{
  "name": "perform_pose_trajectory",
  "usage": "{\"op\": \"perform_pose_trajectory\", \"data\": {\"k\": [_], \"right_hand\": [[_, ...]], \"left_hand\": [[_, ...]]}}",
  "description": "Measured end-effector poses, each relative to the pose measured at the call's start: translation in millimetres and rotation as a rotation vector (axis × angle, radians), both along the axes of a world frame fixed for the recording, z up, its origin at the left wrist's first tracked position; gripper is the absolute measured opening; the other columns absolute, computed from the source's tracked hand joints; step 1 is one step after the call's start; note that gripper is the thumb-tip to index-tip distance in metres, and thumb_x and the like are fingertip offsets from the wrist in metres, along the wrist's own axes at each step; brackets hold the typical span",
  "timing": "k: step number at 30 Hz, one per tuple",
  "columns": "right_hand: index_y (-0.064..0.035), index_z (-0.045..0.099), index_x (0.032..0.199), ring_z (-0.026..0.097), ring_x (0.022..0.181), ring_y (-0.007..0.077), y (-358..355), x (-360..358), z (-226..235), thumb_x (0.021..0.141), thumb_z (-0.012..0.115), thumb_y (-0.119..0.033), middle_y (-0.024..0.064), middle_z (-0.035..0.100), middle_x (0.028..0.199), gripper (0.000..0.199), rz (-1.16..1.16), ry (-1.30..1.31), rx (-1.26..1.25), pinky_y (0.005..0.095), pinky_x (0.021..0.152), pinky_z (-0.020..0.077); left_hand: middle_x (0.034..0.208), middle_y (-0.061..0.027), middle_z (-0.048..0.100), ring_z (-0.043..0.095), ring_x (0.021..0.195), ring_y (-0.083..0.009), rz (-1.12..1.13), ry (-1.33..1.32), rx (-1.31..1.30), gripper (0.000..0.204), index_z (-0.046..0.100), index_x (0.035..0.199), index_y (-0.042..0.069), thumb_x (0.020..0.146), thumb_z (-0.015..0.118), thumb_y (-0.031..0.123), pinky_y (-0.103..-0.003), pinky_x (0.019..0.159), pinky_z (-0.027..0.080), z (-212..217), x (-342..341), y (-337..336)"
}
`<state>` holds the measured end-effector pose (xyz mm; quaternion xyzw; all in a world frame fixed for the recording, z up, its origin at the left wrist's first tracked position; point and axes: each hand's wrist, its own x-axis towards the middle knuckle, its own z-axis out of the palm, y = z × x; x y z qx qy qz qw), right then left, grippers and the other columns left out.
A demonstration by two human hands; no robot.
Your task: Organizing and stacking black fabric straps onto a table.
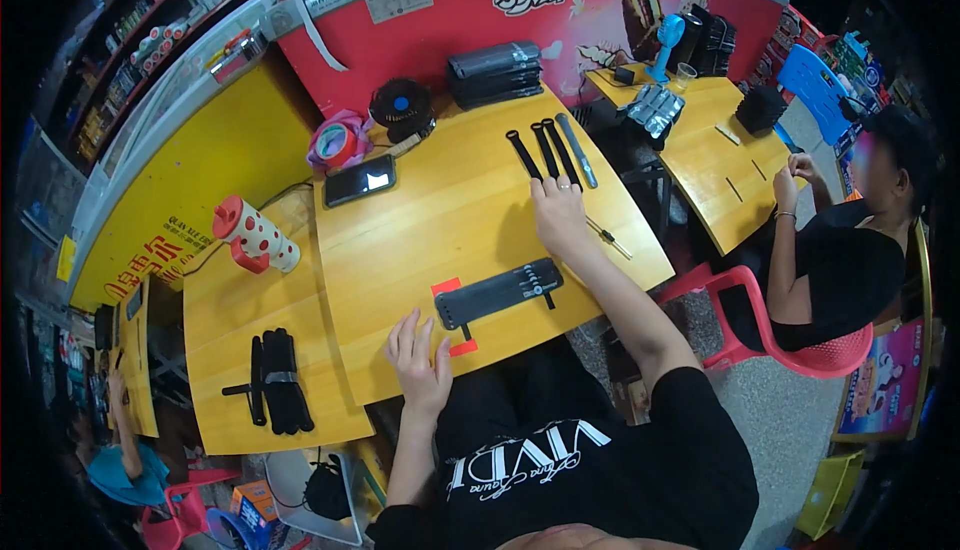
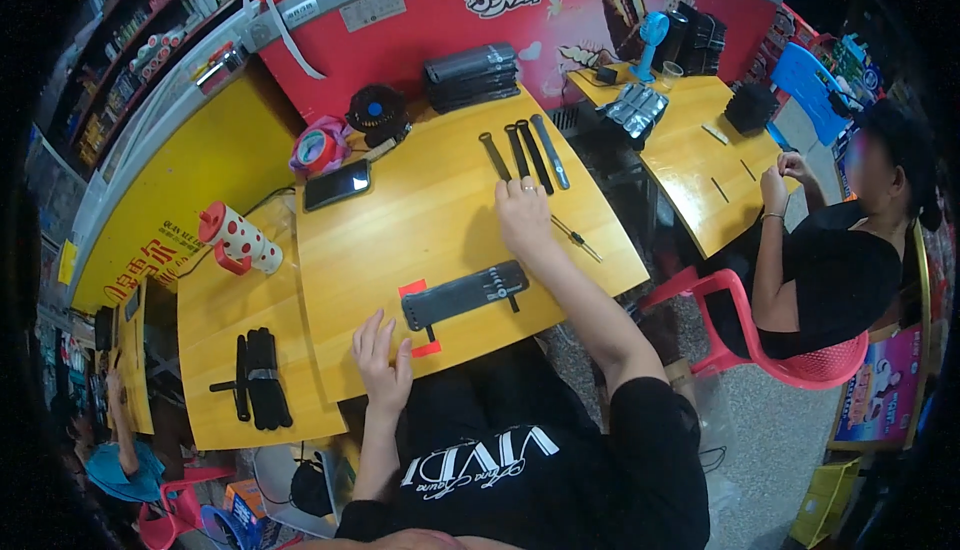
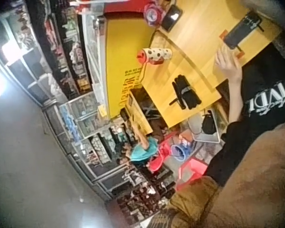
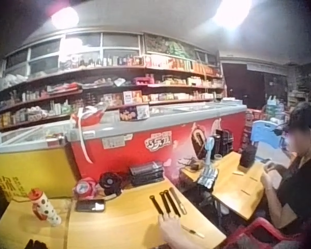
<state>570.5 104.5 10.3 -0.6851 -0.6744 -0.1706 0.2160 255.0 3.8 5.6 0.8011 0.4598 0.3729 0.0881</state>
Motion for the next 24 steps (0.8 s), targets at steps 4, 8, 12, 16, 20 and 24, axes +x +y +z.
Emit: {"op": "perform_pose_trajectory", "data": {"k": [4,8,12,16,20,24], "right_hand": [[-0.0065,0.058,0.090,0.058,0.078,0.0270,25,2,-21,0.076,0.058,-0.007,0.0097,0.058,0.086,0.014,-0.101,-0.052,-0.030,0.0418,0.071,0.0414],[-0.0068,0.059,0.091,0.060,0.077,0.0264,-12,-37,0,0.077,0.060,-0.011,0.0092,0.057,0.082,0.015,0.151,-0.102,0.111,0.0387,0.066,0.0439],[-0.0051,0.060,0.102,0.061,0.068,0.0224,-113,-79,62,0.073,0.066,-0.015,0.0122,0.057,0.088,0.031,0.782,-0.141,0.324,0.0304,0.051,0.0444],[-0.0028,0.062,0.089,0.063,0.076,0.0233,-172,-64,57,0.073,0.068,-0.009,0.0123,0.060,0.088,0.019,0.953,0.009,0.292,0.0311,0.059,0.0509],[0.0034,0.061,0.088,0.061,0.074,0.0308,-187,-36,33,0.077,0.057,0.011,0.0161,0.059,0.087,0.014,0.565,0.512,0.134,0.0342,0.061,0.0516],[0.0020,0.058,0.093,0.061,0.073,0.0138,-193,-27,13,0.086,0.061,0.005,0.0103,0.062,0.085,0.008,0.205,1.168,-0.195,0.0232,0.061,0.0499]], "left_hand": [[0.130,-0.0182,0.057,0.048,0.122,-0.0377,-0.005,0.026,0.084,0.034,0.062,0.114,0.001,0.082,0.069,0.009,-0.046,0.102,0.035,7,-3,-5],[0.134,-0.0175,0.054,0.044,0.126,-0.0376,-0.052,-0.006,0.131,0.036,0.062,0.117,0.005,0.082,0.069,0.013,-0.047,0.102,0.033,21,1,-13],[0.147,-0.0155,0.041,0.033,0.134,-0.0398,-0.097,0.252,0.326,0.041,0.062,0.122,0.014,0.083,0.068,0.020,-0.048,0.102,0.029,62,16,-20],[0.103,-0.0149,0.065,0.061,0.100,-0.0298,-0.371,0.359,-0.060,0.025,0.066,0.107,0.008,0.083,0.067,0.011,-0.045,0.088,0.041,63,-3,-22],[0.074,-0.0131,0.061,0.062,0.064,-0.0239,-0.481,0.004,-0.413,0.011,0.068,0.093,0.001,0.084,0.063,0.003,-0.033,0.062,0.048,49,-7,-20],[0.072,-0.0099,0.064,0.062,0.059,-0.0167,-0.401,-0.322,-0.767,0.010,0.067,0.092,-0.004,0.088,0.060,0.003,-0.027,0.053,0.048,30,4,-8]]}}
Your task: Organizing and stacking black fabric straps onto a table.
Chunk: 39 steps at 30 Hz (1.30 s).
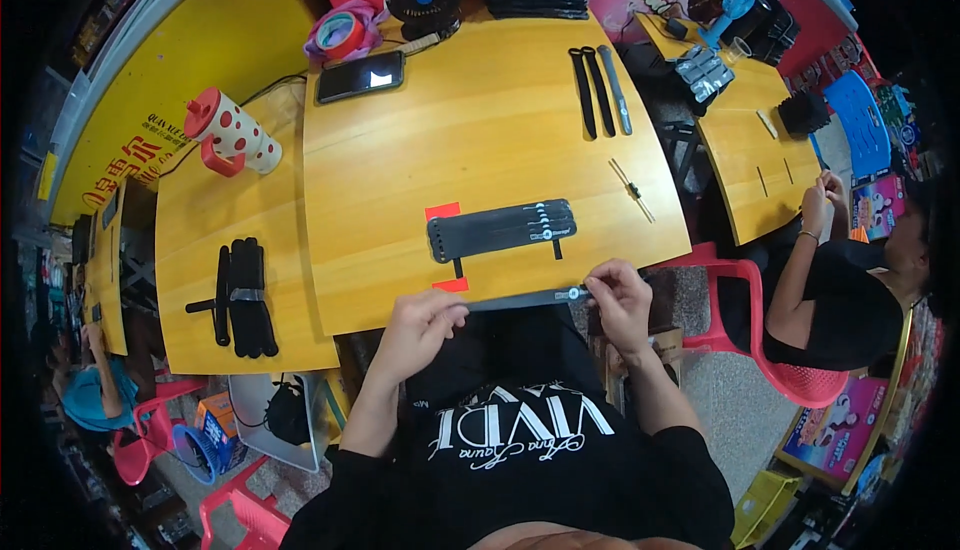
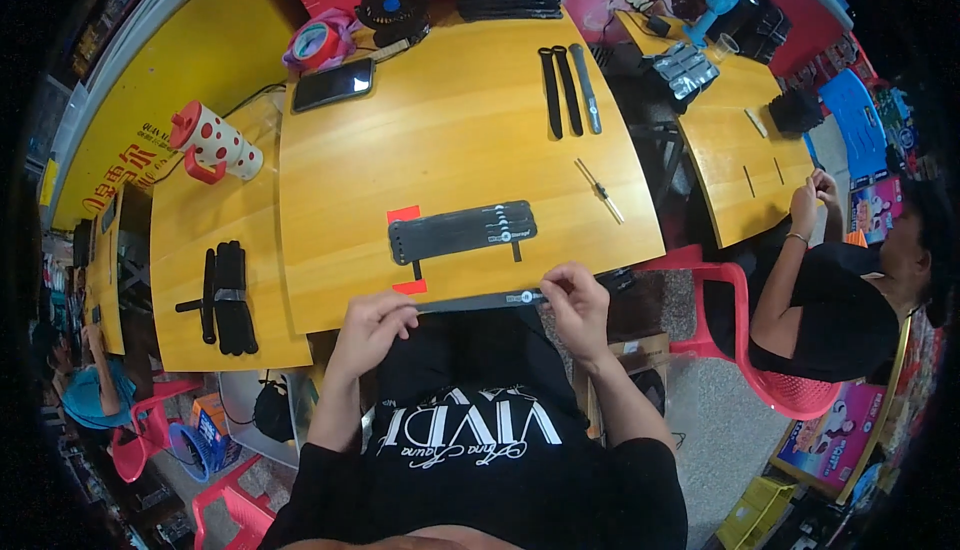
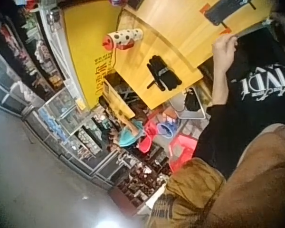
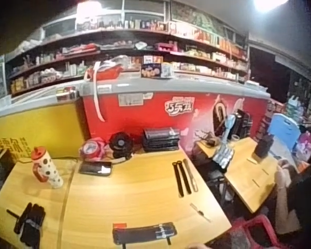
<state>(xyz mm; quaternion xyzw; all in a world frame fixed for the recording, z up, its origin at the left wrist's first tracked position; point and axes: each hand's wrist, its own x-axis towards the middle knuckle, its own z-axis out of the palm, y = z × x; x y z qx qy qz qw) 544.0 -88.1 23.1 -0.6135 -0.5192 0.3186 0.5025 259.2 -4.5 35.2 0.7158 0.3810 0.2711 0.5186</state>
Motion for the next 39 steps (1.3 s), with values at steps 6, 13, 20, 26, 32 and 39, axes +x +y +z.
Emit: {"op": "perform_pose_trajectory", "data": {"k": [6,13,20,26,32,39], "right_hand": [[-0.0011,0.060,0.101,0.058,0.068,0.0070,25,18,-16,0.088,0.067,0.000,0.0064,0.065,0.090,0.015,0.033,0.870,-0.211,0.0170,0.059,0.0475],[-0.0002,0.062,0.102,0.057,0.068,0.0051,34,17,-6,0.087,0.069,-0.002,0.0030,0.064,0.085,0.017,0.025,0.624,-0.320,0.0169,0.059,0.0457],[0.0022,0.062,0.102,0.059,0.062,0.0048,36,29,-4,0.088,0.065,0.002,0.0043,0.065,0.082,0.015,0.028,0.711,-0.365,0.0153,0.052,0.0444],[0.0030,0.063,0.099,0.060,0.064,0.0051,37,27,0,0.088,0.063,0.003,0.0053,0.063,0.082,0.011,0.040,0.646,-0.299,0.0154,0.052,0.0444],[0.0026,0.063,0.093,0.058,0.064,0.0050,43,15,-13,0.090,0.060,0.003,0.0014,0.059,0.079,0.004,-0.064,0.337,-0.139,0.0168,0.054,0.0437],[0.0011,0.059,0.085,0.047,0.053,0.0061,61,5,-30,0.083,0.063,0.009,0.0039,0.052,0.070,0.009,-0.169,-0.148,0.044,0.0213,0.048,0.0347]], "left_hand": [[0.073,-0.0050,0.066,0.059,0.056,-0.0075,0.262,-0.152,-0.457,0.012,0.069,0.093,-0.002,0.093,0.060,0.006,-0.020,0.048,0.043,-21,10,11],[0.079,-0.0055,0.063,0.058,0.060,-0.0081,0.316,-0.204,-0.399,0.010,0.070,0.089,-0.003,0.090,0.063,0.003,-0.020,0.048,0.043,-30,11,18],[0.079,-0.0059,0.059,0.056,0.062,-0.0096,0.350,-0.177,-0.302,0.006,0.070,0.088,-0.004,0.087,0.064,-0.003,-0.021,0.054,0.045,-30,14,21],[0.078,-0.0058,0.059,0.056,0.063,-0.0094,0.318,-0.160,-0.286,0.005,0.069,0.087,-0.005,0.087,0.064,-0.003,-0.021,0.054,0.046,-24,16,22],[0.078,-0.0047,0.064,0.057,0.060,-0.0074,0.377,-0.213,-0.386,0.005,0.068,0.092,-0.002,0.088,0.065,-0.001,-0.019,0.049,0.043,-25,17,20],[0.078,-0.0056,0.067,0.059,0.057,-0.0065,0.541,-0.271,-0.435,0.010,0.065,0.099,-0.002,0.089,0.065,0.001,-0.017,0.043,0.039,-33,22,23]]}}
